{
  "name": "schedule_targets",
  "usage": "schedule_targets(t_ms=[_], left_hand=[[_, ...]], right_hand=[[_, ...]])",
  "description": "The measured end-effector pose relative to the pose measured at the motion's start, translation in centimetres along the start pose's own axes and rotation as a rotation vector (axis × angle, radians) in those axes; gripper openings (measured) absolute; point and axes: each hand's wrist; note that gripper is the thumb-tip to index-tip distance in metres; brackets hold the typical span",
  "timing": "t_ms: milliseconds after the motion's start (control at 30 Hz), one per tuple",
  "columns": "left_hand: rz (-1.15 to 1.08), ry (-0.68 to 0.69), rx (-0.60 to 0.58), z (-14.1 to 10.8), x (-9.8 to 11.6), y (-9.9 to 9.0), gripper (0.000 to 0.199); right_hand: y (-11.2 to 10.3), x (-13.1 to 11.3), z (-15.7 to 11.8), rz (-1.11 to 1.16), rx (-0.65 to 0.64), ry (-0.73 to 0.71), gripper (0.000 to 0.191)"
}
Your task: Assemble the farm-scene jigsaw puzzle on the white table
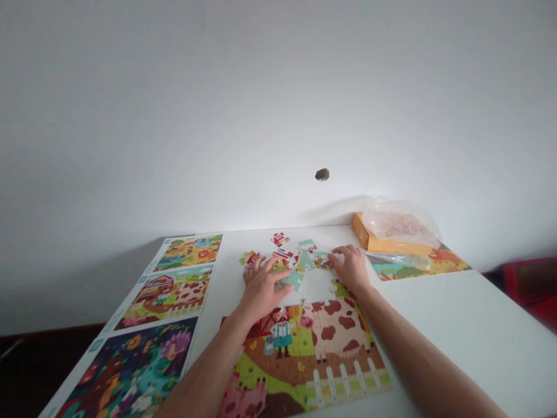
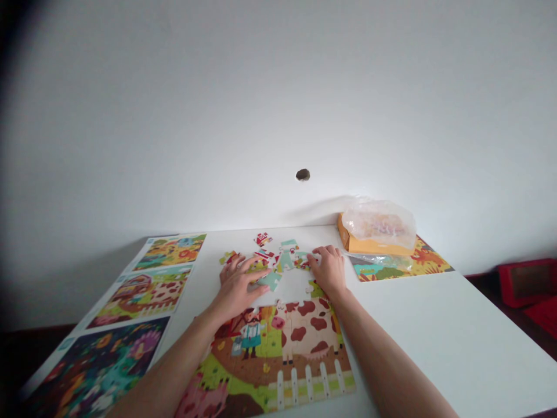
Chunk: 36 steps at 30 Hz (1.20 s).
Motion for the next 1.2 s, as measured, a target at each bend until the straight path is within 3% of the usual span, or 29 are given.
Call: schedule_targets(t_ms=[400,600,800,867,933,1000,1067,1200], left_hand=[[-0.112,-0.137,0.106,0.5,-0.2,0.1,0.051],[-0.209,-0.007,0.175,0.6,0.0,-0.2,0.053],[-0.215,0.180,0.098,0.6,0.9,-0.6,0.056],[-0.112,0.072,0.189,0.6,0.7,-0.8,0.055],[0.005,-0.180,0.342,0.6,0.1,-1.1,0.058],[0.078,-0.440,0.414,0.5,-0.9,-1.4,0.063],[0.116,-0.585,0.394,0.5,-1.8,-1.5,0.061],[0.139,-0.596,0.273,0.4,-2.2,-1.2,0.045]], right_hand=[[-1.3,-2.0,-0.6,0.194,-0.080,-0.255,0.010],[-1.2,-2.0,-0.6,0.219,-0.087,-0.275,0.010],[-1.2,-2.1,-0.7,0.230,-0.139,-0.335,0.011],[-1.1,-2.1,-0.7,0.224,-0.153,-0.343,0.012],[-1.1,-2.1,-0.7,0.222,-0.161,-0.344,0.013],[-1.1,-2.1,-0.7,0.228,-0.166,-0.343,0.013],[-1.1,-2.1,-0.7,0.237,-0.166,-0.339,0.013],[-1.0,-2.1,-0.7,0.249,-0.160,-0.331,0.013]])
Point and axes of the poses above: each hand's wrist, its own z-axis towards the middle knuckle, its own y-axis out of the palm, x = y × z, and after that the axes turned 8 degrees about y, right-handed
